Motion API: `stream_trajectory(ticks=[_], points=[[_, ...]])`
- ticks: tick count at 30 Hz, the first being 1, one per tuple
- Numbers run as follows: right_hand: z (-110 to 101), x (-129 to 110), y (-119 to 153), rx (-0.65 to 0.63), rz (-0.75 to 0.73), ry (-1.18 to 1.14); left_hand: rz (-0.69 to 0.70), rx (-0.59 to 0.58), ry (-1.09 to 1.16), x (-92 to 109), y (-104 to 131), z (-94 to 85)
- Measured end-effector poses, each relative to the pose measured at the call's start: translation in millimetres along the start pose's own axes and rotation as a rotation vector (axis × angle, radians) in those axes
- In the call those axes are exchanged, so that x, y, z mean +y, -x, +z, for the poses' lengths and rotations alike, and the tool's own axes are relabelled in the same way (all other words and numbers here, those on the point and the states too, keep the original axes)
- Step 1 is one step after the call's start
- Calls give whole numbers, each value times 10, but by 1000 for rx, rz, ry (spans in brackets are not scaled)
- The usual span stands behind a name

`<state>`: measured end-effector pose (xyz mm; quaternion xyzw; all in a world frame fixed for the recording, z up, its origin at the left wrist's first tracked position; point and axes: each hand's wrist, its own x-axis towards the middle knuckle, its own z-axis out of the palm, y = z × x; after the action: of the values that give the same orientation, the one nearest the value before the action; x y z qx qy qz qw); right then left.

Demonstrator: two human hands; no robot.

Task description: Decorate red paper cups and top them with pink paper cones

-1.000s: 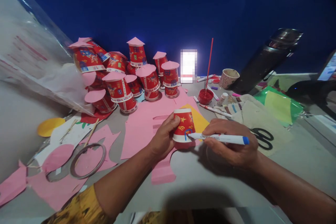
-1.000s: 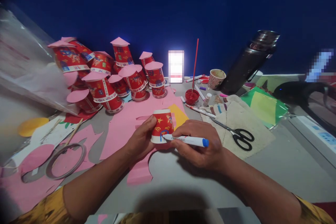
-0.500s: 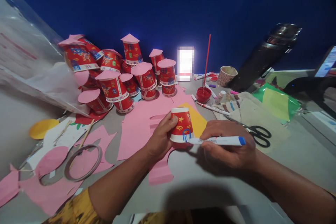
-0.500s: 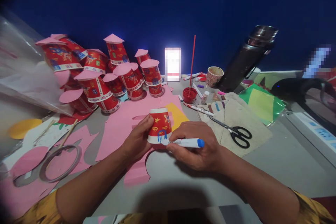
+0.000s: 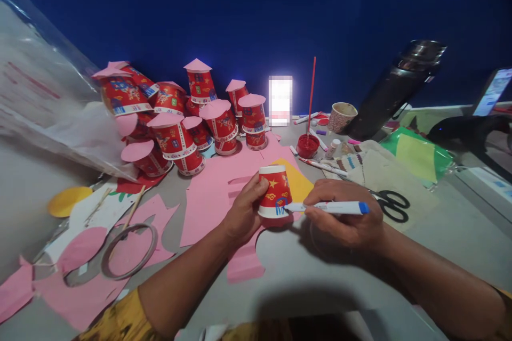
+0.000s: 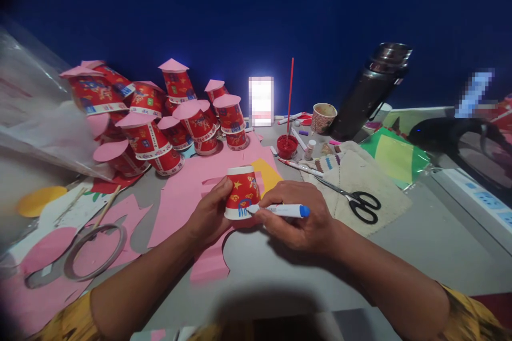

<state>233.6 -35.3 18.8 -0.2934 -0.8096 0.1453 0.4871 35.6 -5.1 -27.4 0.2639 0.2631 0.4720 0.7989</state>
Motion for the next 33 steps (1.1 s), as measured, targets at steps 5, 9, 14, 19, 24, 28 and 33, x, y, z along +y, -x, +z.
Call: stream_trajectory(ticks=[5, 9, 14, 19, 24, 28, 33], points=[[-17, -6, -14, -50, 34, -13, -6, 3, 5, -2, -5, -4], [-2, -4, -15, -2, 16, -8, -6, 18, 2, 1, -4, 6], [17, 5, 1, 60, 83, -54, -34, 48, -12, 26, 18, 23], [49, 44, 24, 143, 78, -40, -55, 82, -16, 35, 33, 26], [41, 44, 22, 44, 69, -31, -60, 60, -36, 36, 33, 34], [42, 42, 22, 106, 67, -18, -59, 48, -50, 32, 32, 27], [39, 43, 21, 65, 90, -40, -74, 47, -55, 28, 30, 14]])
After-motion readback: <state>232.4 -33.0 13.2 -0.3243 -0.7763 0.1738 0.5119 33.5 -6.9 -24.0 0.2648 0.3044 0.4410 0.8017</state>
